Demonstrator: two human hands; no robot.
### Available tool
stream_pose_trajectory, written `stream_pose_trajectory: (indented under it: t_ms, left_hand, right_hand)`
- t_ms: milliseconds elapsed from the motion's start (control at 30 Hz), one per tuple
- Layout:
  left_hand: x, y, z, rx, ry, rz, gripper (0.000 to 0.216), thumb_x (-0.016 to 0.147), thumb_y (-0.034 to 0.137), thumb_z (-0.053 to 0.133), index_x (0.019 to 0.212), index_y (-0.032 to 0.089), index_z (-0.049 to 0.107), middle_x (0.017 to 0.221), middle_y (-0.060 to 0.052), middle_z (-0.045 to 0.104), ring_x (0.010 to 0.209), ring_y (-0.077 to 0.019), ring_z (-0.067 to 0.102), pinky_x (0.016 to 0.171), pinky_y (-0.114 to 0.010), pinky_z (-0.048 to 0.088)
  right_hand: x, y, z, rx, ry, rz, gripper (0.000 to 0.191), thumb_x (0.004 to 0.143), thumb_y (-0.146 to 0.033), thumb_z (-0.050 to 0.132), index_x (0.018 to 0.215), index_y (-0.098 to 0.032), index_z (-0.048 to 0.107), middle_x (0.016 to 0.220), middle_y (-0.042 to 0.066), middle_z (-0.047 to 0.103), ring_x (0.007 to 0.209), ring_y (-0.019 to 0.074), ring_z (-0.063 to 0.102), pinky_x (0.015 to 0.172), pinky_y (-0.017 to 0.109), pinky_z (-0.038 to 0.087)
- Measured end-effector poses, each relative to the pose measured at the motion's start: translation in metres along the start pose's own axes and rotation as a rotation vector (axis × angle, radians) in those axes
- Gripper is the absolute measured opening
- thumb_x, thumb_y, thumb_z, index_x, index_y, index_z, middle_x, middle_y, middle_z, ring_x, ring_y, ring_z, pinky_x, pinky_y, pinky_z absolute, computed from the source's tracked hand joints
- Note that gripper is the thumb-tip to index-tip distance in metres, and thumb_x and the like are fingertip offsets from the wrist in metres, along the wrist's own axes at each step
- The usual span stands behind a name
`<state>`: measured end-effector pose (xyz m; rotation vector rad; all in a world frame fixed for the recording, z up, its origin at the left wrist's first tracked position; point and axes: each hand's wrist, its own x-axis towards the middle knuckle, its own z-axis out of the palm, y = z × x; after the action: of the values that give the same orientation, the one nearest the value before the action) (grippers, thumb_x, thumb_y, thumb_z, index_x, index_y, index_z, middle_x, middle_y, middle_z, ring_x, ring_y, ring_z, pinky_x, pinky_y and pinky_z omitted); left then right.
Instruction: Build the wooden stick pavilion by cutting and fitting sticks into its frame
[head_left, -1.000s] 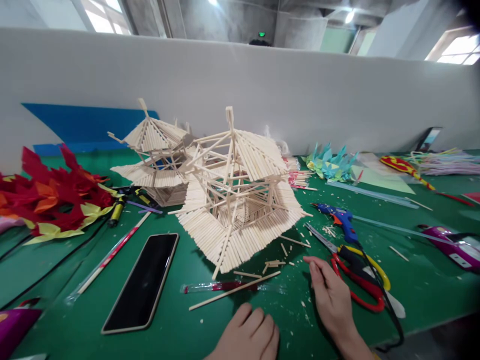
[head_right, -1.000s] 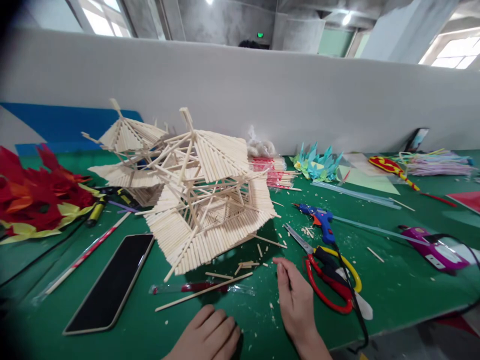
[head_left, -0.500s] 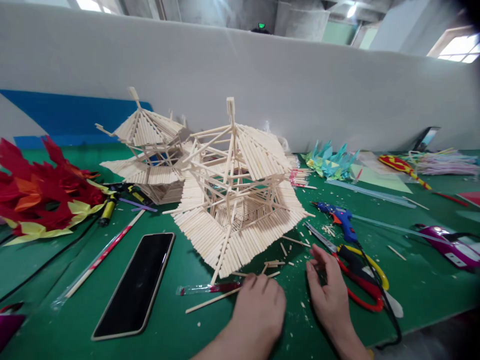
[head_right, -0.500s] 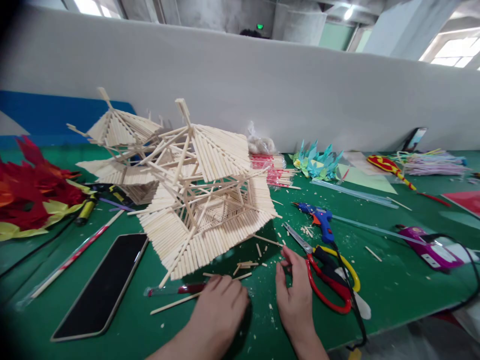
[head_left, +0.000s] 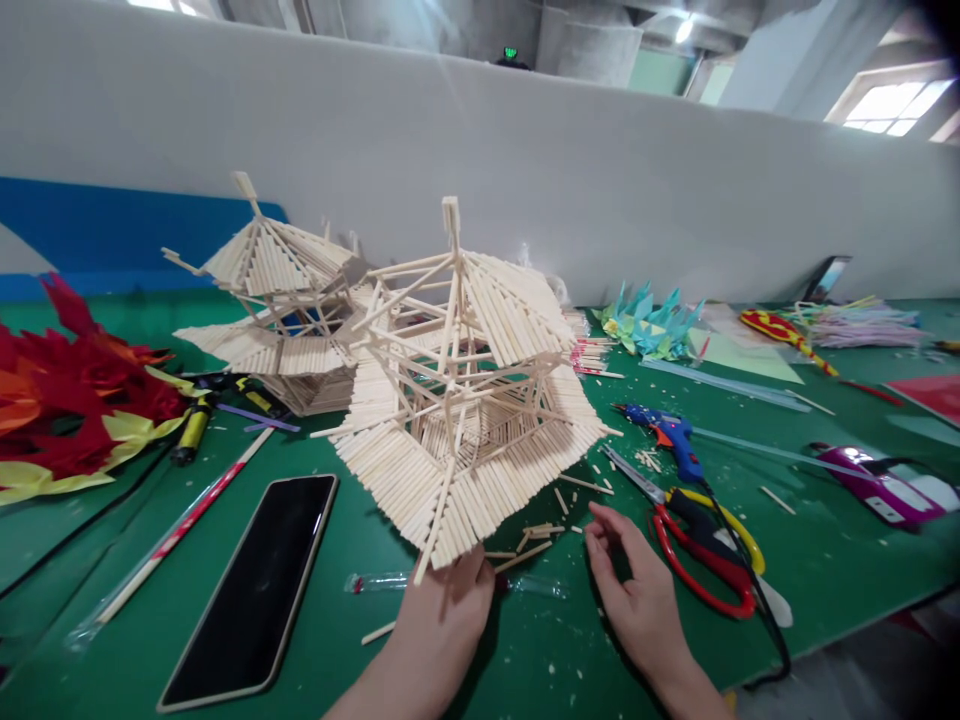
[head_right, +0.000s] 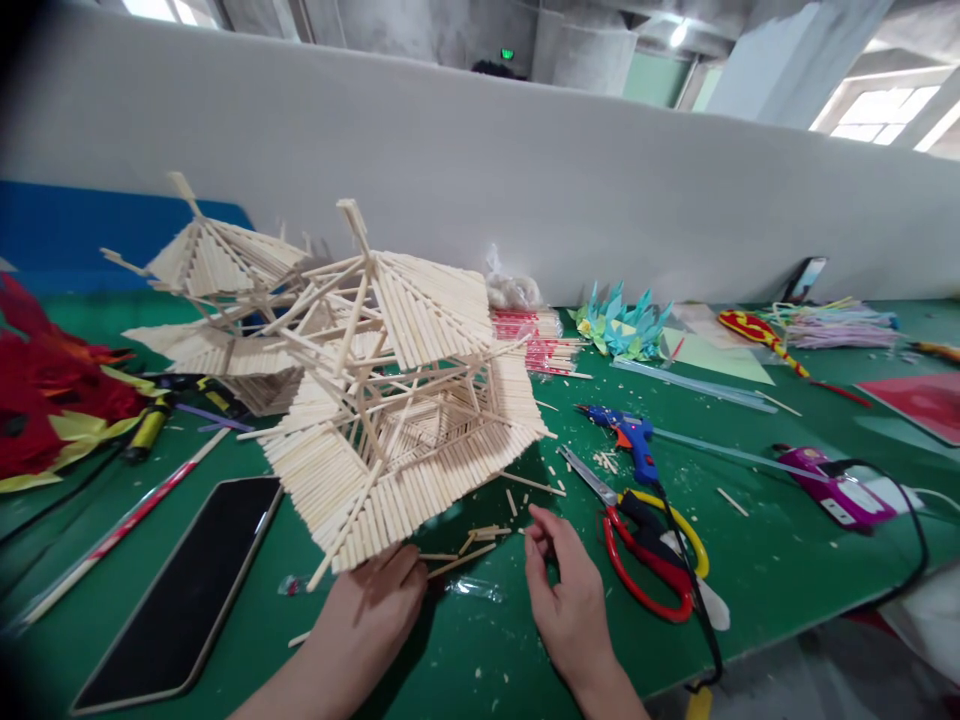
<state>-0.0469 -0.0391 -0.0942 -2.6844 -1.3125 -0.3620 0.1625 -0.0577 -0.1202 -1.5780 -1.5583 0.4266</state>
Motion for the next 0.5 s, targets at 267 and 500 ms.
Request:
stream_pose_trajectory:
  t_ms: [267, 500]
  left_hand:
    - [-0.005, 0.000, 0.002, -0.079, 0.047, 0.003, 0.024, 0.074, 0.001, 0.041, 0.061, 0.017, 0.053, 0.061, -0.003, 0.057, 0.058, -0.0188, 0.056, 0.056, -0.033, 0.048]
    - [-0.009, 0.013, -0.010, -0.461, 0.060, -0.021, 0.016, 0.078, 0.009, 0.038, 0.075, 0.019, 0.050, 0.069, -0.003, 0.059, 0.063, -0.0159, 0.058, 0.056, -0.025, 0.048]
  right_hand:
    - [-0.004, -0.004, -0.003, 0.033, -0.060, -0.025, 0.024, 0.084, -0.022, 0.045, 0.108, -0.021, 0.050, 0.090, 0.005, 0.058, 0.078, 0.0146, 0.058, 0.071, 0.024, 0.048]
    - [-0.006, -0.029, -0.010, 0.224, -0.234, -0.143, 0.014, 0.085, -0.020, 0.041, 0.081, -0.023, 0.054, 0.069, -0.001, 0.055, 0.063, 0.0127, 0.055, 0.058, 0.020, 0.045]
